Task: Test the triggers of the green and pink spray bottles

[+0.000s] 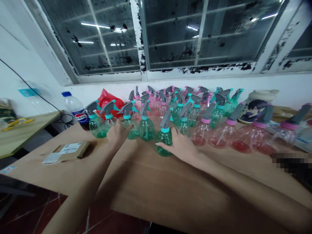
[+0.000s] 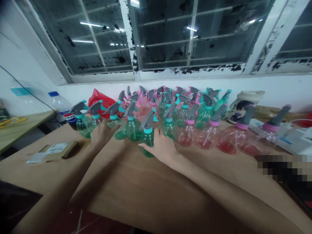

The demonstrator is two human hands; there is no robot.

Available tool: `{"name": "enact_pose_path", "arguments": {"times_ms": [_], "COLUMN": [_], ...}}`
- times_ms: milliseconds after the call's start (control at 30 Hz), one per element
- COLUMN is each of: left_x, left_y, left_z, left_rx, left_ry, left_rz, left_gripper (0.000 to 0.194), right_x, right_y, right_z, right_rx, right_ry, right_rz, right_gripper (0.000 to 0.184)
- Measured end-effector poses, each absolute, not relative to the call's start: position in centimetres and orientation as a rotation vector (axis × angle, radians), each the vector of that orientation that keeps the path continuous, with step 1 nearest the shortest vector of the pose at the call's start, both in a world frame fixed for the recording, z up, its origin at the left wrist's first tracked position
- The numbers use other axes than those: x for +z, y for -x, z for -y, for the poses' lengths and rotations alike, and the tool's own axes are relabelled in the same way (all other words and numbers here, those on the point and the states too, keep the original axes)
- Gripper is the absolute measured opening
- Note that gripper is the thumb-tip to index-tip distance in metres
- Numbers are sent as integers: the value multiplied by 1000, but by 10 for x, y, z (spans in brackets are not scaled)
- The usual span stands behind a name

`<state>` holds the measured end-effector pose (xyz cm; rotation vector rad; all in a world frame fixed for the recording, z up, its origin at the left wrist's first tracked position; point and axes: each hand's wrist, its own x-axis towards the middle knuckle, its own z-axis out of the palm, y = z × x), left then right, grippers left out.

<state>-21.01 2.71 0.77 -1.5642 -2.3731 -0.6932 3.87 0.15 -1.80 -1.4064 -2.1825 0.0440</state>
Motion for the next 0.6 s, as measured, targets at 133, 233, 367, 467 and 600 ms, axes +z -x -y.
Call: {"name": "enact_pose_path", "arguments": {"times_ms": [133,233,367,467,600], "left_x": [6,10,19,25,26], "left_y": [210,208,191,164,117], "left_z": [-25,-11,23,45,59], "left_rx": [-697,-710,-835,-1087,-1255], "left_ry": [1556,1539,1632,2141,2713], "left_rz": [2361,2355,2243,2115,2012], "left_gripper": [69,70,55,46,70], "right_x": [-19,-21,-22,-20,-19], "right_y": [-32,-27,-26,-33,-47], "right_z": [-1,-1,3,15,41], "right_rx": [-2,-63,-84,-111,-146], "right_ry": [1451,1453,1448,1415,1320], "right_rz": [2150,2112,2114,2148,2193], "right_gripper": [73,77,80,78,72]}}
